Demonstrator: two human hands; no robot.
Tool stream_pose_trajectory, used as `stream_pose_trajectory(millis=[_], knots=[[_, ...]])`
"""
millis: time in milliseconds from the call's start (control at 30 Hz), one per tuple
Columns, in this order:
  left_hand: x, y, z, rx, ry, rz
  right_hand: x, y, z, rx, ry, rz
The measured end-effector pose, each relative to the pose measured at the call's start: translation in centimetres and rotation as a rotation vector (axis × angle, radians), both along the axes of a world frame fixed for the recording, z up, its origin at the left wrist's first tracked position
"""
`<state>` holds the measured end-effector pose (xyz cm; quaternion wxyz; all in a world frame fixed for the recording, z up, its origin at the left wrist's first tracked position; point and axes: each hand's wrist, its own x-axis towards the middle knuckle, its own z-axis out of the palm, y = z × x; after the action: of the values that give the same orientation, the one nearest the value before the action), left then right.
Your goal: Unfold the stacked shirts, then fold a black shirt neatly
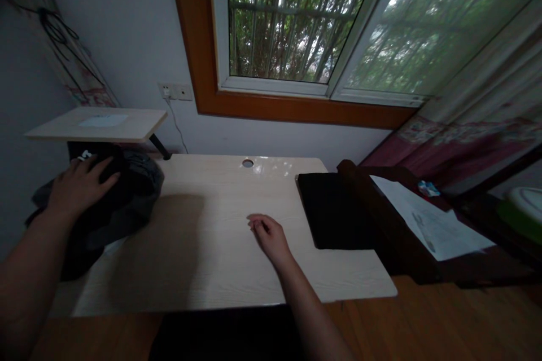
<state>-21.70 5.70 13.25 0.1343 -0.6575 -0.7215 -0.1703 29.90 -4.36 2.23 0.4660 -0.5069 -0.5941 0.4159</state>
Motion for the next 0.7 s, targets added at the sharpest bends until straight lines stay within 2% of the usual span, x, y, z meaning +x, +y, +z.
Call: stream_pose_trajectory(millis=[133,267,333,400,500,600,700], knots=[[2.9,-1.4,0.3,0.183,0.012,-0.026,1.3,0.4,0.6,0.048,-0.103,-0.109],[6.7,-2.5,-1.1,0.348,-0.106,-0.236,4.5,0.9,2.4,0.126,-0.391,-0.350],[8.7,-2.8,-2.8,0.335,-0.155,-0.337,6.5,1.1,3.1,0.167,-0.632,-0.443],[10.7,-3.1,-4.9,0.259,-0.169,-0.427,8.5,1.2,3.5,0.192,-0.891,-0.498],[13.2,-3.5,-8.1,0.169,-0.188,-0.497,10.9,1.0,2.7,0.159,-1.192,-0.589],[14.5,-3.7,-10.8,0.084,-0.181,-0.520,12.1,0.5,1.2,0.075,-1.339,-0.669],[14.6,-3.8,-12.5,0.033,-0.179,-0.515,12.1,0.2,0.0,0.034,-1.387,-0.704]])
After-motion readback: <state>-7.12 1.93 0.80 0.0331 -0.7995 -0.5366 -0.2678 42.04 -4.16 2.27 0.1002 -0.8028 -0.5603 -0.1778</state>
